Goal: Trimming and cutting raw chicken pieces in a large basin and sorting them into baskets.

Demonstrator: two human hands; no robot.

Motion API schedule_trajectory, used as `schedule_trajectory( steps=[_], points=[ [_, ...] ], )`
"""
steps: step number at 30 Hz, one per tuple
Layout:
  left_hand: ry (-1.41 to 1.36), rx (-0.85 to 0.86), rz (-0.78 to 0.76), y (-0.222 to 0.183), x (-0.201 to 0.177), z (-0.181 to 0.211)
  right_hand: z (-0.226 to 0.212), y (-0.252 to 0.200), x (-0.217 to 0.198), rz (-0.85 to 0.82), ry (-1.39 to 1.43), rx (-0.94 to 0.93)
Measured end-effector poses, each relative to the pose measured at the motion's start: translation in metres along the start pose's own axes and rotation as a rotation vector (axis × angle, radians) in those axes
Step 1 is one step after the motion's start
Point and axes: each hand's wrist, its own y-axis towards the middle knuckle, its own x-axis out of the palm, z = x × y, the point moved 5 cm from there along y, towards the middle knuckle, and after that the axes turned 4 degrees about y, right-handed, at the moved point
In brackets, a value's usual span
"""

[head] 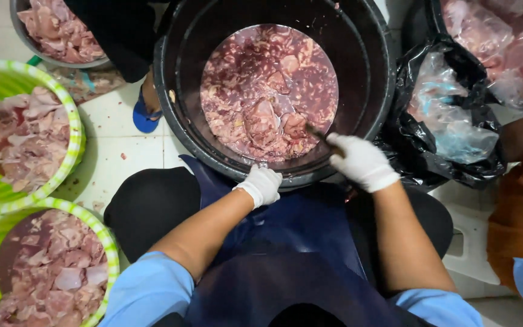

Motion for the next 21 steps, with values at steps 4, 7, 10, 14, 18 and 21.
schedule_trajectory(
  steps=[4,7,10,14,18,21],
  points=[
    [0.011,0.062,-0.1,-0.002,-0.016,-0.018,0.038,-0.037,-0.048,0.321,0.104,0.031],
    [-0.04,0.054,-0.267,0.007,-0.057,-0.047,0.051,-0.068,-0.073,0.55,0.192,-0.01],
    [-0.176,-0.096,-0.301,0.072,-0.044,-0.104,0.045,-0.091,-0.08,0.658,0.268,-0.028],
    [-0.492,-0.43,-0.036,0.165,0.008,-0.174,0.022,-0.098,-0.08,0.606,0.444,-0.155],
    [-0.399,-0.482,-0.157,0.149,-0.036,-0.126,0.013,-0.101,-0.083,0.585,0.434,-0.143],
    [-0.238,-0.519,-0.222,0.184,0.002,-0.124,0.011,-0.096,-0.084,0.58,0.436,-0.113]
  ],
)
